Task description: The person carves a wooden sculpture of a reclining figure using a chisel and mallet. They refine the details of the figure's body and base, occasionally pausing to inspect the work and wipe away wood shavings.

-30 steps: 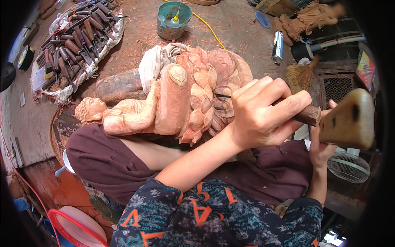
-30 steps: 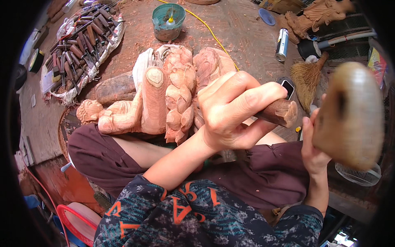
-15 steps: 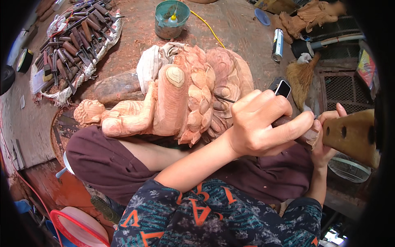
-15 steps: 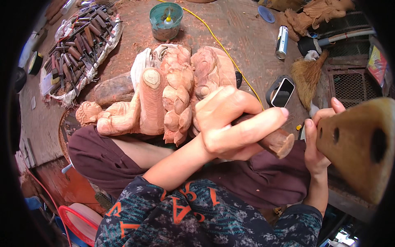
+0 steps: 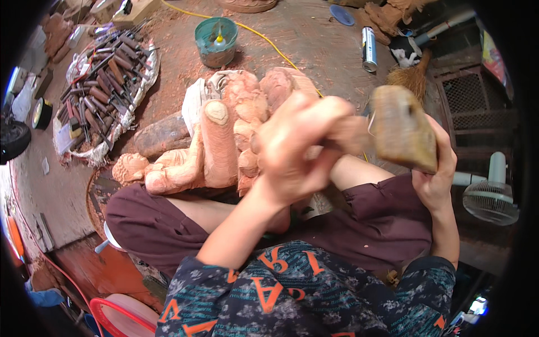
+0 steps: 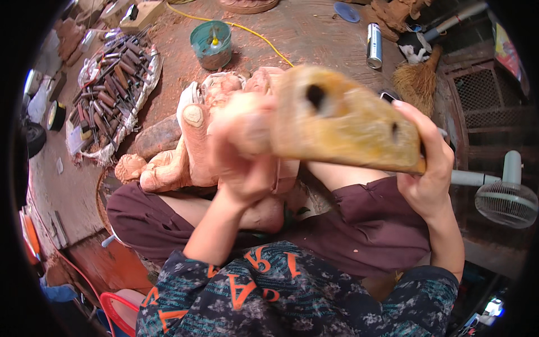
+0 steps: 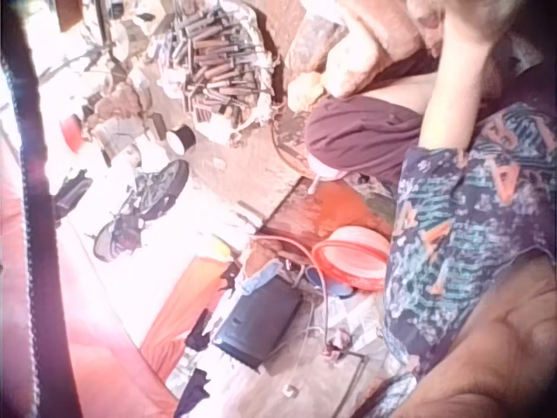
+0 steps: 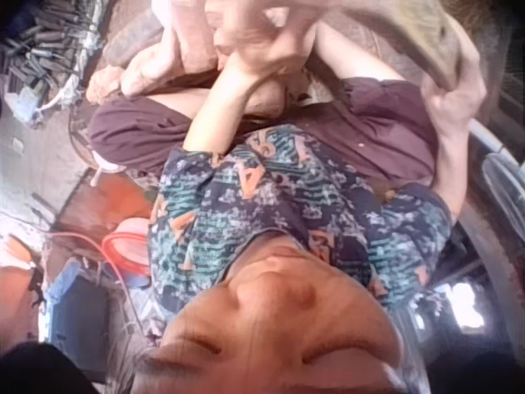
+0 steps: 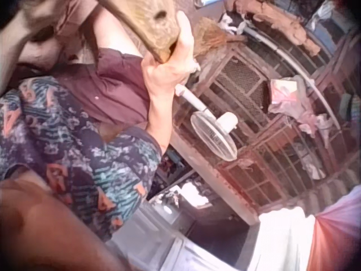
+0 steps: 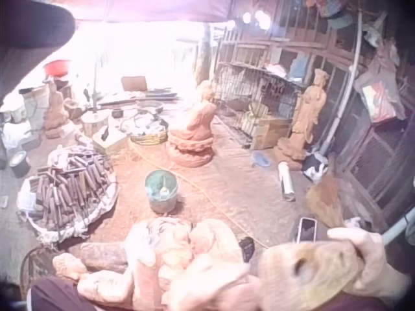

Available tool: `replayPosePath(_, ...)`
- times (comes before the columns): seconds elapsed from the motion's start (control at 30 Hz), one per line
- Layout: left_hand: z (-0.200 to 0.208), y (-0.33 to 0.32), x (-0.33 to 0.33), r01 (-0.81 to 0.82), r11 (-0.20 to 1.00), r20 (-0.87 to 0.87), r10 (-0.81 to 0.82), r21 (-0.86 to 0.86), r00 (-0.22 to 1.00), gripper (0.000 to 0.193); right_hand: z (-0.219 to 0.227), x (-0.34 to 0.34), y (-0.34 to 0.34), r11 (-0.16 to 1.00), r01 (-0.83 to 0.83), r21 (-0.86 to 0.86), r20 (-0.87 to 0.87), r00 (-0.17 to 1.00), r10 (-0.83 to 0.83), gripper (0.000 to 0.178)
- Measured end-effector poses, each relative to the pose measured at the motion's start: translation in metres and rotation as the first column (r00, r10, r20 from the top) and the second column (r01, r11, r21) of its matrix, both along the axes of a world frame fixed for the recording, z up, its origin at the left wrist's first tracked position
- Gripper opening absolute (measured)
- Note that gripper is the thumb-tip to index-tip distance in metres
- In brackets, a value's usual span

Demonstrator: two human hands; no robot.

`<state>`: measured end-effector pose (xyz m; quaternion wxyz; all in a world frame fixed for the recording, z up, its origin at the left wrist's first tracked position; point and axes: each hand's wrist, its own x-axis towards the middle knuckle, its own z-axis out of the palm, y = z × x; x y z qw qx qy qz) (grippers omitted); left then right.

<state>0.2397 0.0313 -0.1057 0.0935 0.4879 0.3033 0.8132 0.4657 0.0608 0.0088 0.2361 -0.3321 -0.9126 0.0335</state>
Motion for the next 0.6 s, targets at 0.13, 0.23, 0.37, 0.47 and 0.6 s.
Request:
replayPosePath(0.13,-0.001,-0.042,-0.013,0.132,0.990,0.172,-0.123,-0.040,0.977,0.044,0.003,0.002,0.005,0.990,-0.137,-0.043,-0.005,0.991,0.137,0.057)
replayPosePath(0.23,0.000,-0.062,-0.019,0.142,0.987,0.038,-0.140,-0.070,0.989,0.040,0.003,0.002,0.006,0.966,-0.241,-0.092,-0.020,0.971,0.240,0.058)
replayPosePath(0.37,-0.015,-0.075,-0.013,0.173,0.979,-0.288,-0.196,-0.104,0.937,0.024,-0.004,0.006,-0.004,0.956,-0.286,-0.072,0.037,0.957,0.289,0.049)
replayPosePath(0.47,-0.020,-0.089,-0.001,0.127,0.970,-0.547,-0.223,-0.207,0.807,0.025,-0.005,0.006,-0.008,0.930,-0.361,-0.069,0.077,0.927,0.366,0.041)
replayPosePath(0.6,-0.038,-0.088,0.003,0.106,0.984,-0.644,-0.174,-0.142,0.745,0.025,-0.014,0.003,-0.016,0.907,-0.415,0.062,0.083,0.908,0.410,0.028)
